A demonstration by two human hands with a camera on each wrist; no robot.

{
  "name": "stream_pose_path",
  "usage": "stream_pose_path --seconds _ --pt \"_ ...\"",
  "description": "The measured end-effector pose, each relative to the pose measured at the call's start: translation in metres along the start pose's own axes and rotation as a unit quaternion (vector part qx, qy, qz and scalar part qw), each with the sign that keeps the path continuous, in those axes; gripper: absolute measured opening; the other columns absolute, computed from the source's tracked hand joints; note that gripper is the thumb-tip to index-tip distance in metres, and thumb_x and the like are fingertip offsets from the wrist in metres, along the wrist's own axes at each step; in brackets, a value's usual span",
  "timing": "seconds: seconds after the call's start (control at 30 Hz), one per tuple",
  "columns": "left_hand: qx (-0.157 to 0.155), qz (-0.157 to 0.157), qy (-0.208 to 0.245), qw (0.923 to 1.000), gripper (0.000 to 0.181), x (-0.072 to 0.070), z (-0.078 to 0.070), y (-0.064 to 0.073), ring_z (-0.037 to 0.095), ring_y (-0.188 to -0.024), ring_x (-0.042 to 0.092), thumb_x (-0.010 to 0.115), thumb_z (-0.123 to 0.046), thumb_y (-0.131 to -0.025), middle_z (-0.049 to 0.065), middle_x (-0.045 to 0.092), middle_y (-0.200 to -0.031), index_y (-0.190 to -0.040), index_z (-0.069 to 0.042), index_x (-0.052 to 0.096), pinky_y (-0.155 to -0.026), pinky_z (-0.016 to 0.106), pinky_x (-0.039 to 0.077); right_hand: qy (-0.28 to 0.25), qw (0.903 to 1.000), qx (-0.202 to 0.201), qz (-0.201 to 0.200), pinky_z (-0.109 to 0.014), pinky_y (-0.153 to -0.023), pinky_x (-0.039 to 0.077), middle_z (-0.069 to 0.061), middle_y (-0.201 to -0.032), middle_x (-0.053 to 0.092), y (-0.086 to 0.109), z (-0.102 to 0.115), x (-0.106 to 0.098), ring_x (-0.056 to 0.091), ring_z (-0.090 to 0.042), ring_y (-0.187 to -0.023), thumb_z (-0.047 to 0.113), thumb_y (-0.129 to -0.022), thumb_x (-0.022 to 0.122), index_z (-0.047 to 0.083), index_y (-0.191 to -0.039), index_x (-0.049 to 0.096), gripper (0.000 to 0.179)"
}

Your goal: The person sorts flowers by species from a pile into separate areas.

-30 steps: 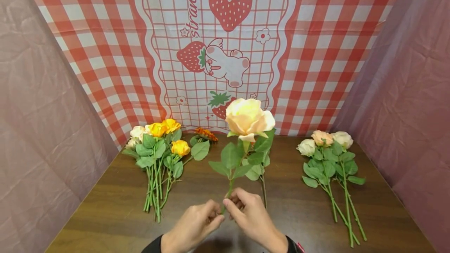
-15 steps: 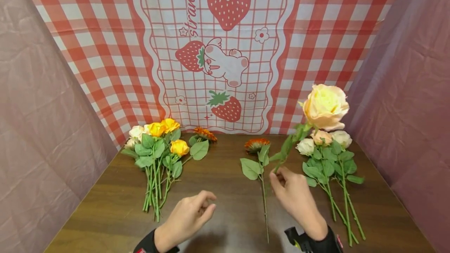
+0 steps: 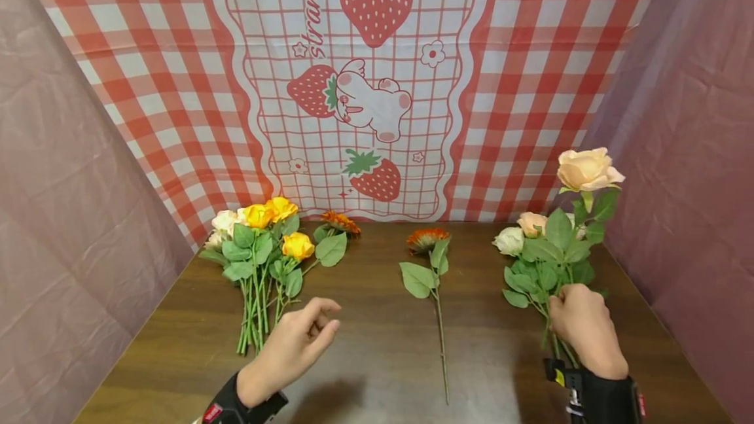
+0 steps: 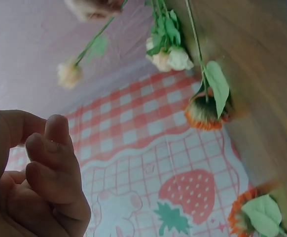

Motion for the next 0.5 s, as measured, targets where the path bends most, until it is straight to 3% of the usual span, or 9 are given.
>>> stream_pose_path --seconds 0.27,0.5 --pt "-0.001 -0.013 0.005 0.9999 0.020 -0.013 0.004 -0.005 -0.005 -0.053 0.045 0.057 -0.013 -0.090 -0.012 0.056 -0.067 -0.110 -0.014 0.052 -0.046 0.017 0.042 -0.015 0.9945 0.068 0.077 -0.033 -0.045 0.035 -0.004 -0.052 0.056 -0.014 -0.039 0.005 0.052 -0.022 -0.048 0.010 -0.090 0.041 0.015 -0.056 0.041 0.034" --pt "-0.003 -0.010 0.007 0.9999 0.020 -0.016 0.005 -0.007 -0.004 -0.052 0.045 0.057 -0.013 -0.090 -0.011 0.055 -0.066 -0.110 -0.014 0.052 -0.045 0.018 0.042 -0.013 0.9892 0.089 0.116 -0.037 -0.049 0.043 -0.005 -0.050 0.057 -0.024 -0.061 0.018 0.053 -0.022 -0.047 0.006 -0.085 0.044 0.013 -0.056 0.046 0.030"
Point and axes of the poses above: each hand's wrist, its own y-axis away from the middle knuckle, its own x-axis out of the palm, z = x × y, the point moved 3 cm from there along -y, towards the middle knuckle
